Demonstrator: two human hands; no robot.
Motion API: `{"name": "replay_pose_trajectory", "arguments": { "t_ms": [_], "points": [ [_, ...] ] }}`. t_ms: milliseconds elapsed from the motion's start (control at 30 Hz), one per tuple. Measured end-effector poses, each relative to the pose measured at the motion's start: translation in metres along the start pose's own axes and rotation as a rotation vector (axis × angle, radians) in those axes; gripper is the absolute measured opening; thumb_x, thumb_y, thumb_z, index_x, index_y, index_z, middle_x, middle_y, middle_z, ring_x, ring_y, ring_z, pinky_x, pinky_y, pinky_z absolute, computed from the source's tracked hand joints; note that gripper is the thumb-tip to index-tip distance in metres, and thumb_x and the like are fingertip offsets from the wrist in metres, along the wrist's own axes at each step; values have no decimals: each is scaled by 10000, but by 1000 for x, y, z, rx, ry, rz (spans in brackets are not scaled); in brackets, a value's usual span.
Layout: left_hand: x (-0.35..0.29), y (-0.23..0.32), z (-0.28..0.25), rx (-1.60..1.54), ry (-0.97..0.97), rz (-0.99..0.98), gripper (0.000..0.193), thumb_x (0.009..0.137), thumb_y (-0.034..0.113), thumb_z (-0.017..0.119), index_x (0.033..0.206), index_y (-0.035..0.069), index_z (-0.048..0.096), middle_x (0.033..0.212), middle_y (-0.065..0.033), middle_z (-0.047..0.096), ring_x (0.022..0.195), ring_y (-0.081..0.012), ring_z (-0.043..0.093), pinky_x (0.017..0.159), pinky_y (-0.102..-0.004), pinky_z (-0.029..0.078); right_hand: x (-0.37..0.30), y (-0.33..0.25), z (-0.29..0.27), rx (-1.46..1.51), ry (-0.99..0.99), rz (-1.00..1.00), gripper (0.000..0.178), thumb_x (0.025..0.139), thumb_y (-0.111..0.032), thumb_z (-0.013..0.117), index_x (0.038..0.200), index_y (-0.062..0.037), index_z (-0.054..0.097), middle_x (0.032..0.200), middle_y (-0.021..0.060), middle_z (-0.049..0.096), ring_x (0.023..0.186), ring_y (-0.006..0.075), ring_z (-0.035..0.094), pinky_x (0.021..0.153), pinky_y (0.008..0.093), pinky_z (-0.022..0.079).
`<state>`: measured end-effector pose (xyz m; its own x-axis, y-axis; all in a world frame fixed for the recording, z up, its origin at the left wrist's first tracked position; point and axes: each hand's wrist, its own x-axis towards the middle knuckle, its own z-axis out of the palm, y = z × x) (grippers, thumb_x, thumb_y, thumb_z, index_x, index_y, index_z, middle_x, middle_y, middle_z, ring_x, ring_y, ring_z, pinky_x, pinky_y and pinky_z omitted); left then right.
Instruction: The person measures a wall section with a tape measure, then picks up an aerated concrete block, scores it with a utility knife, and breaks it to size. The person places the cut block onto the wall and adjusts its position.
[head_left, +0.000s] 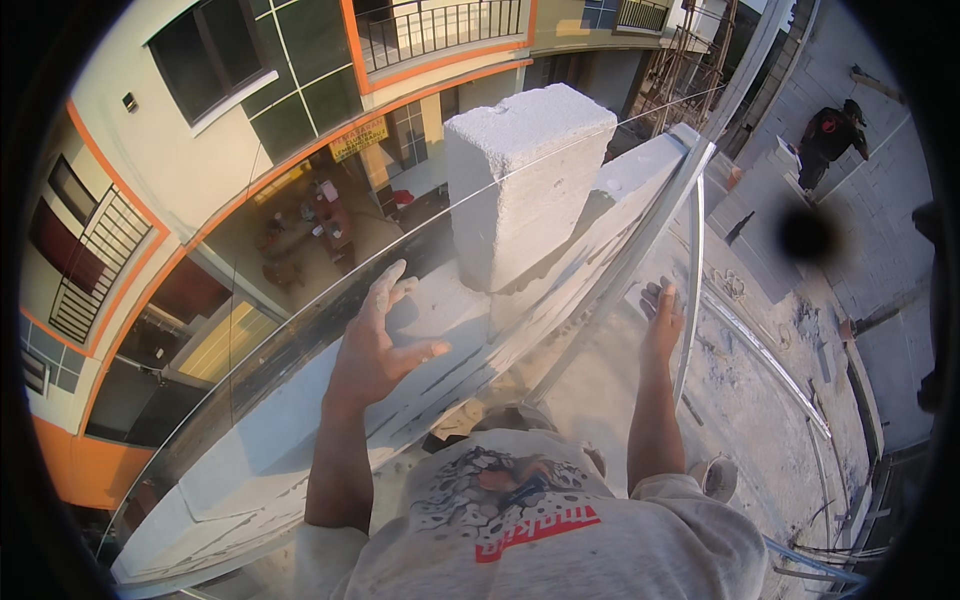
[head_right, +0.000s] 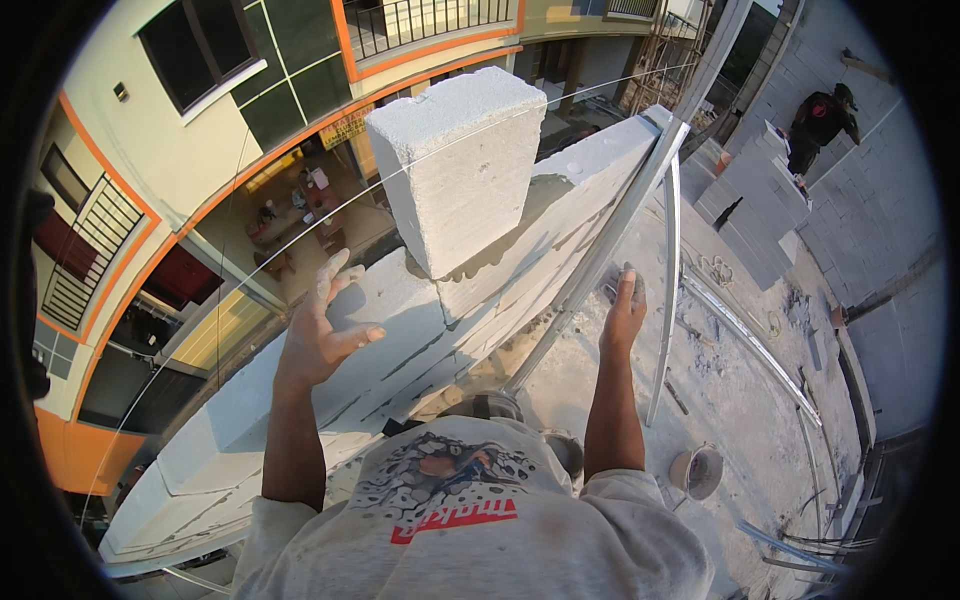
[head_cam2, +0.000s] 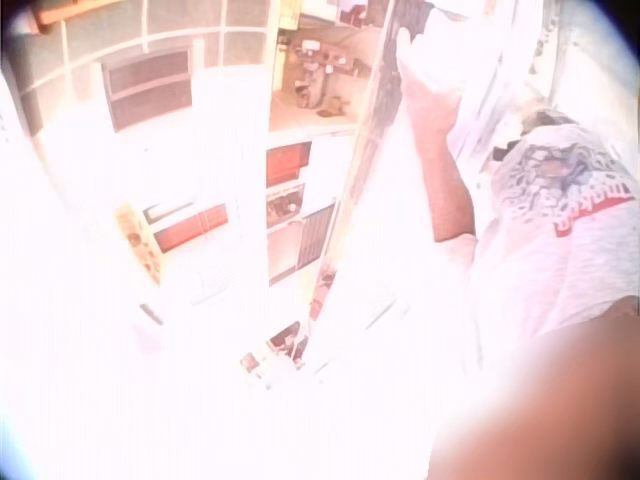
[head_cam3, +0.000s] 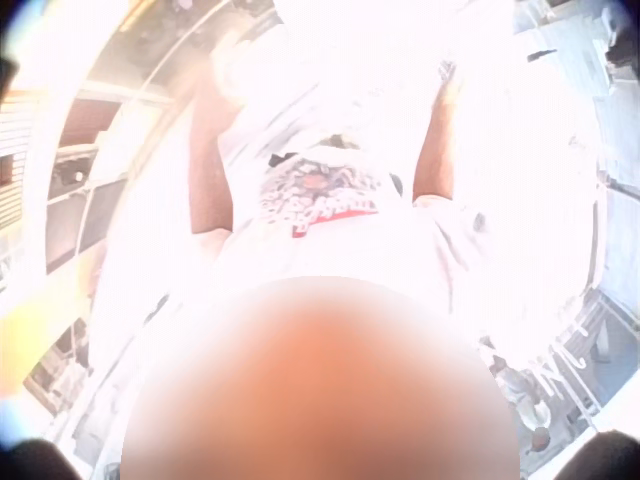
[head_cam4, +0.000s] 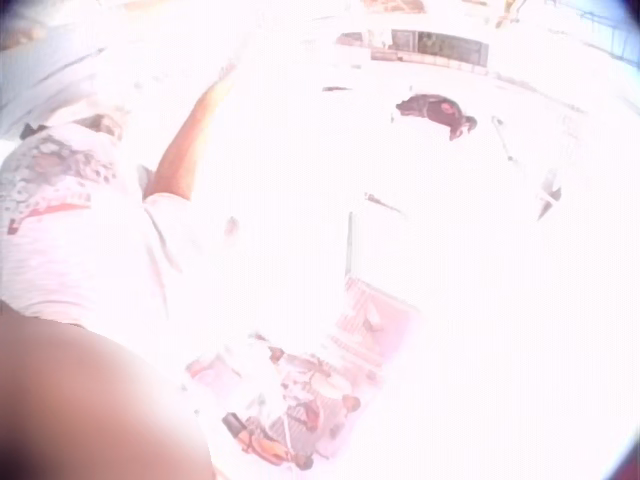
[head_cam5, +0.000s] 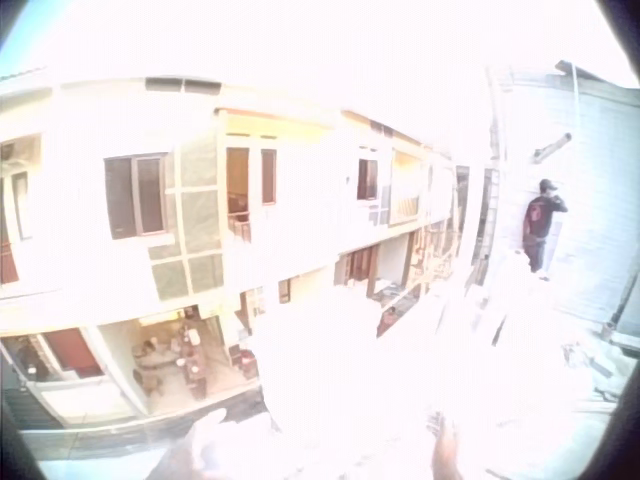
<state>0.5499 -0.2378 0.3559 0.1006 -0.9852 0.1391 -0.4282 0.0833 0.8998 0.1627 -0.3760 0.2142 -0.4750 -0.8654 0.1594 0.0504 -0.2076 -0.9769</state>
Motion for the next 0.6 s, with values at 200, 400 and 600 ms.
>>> {"name": "replay_pose_trajectory", "arguments": {
  "t_ms": [200, 400, 600],
  "points": [
    [-1, -6, 1, 83, 12, 74, 1045, 643, 356, 860, 1450, -29, 320, 1358, -278, 503, 1294, -346, 482, 1090, -411, 354, -123, 75, -88, -390, -51, 231, 497, 944, -450, 601, 1103, 21, 625, 940, 64, 618, 819, 148, 569, 729, 301, 477],
    [25, 9, 29, 208, 24, 51, 1040, 679, 432, 813, 1463, -7, 291, 1380, -263, 490, 1306, -406, 439, 1174, -485, 192, -244, 124, -155, -819, -47, 438, 563, 884, -506, 604, 1042, 29, 678, 973, 236, 692, 972, 363, 662, 855, 424, 494],
    [51, 18, 46, 216, 6, -17, 1096, 651, 449, 826, 1469, -12, 262, 1401, -273, 460, 1338, -477, 362, 1139, -479, 272, -296, 143, -171, -964, -83, 458, 591, 864, -546, 600, 1004, 19, 701, 1000, 281, 680, 1035, 409, 645, 881, 442, 492]
  ]
}}
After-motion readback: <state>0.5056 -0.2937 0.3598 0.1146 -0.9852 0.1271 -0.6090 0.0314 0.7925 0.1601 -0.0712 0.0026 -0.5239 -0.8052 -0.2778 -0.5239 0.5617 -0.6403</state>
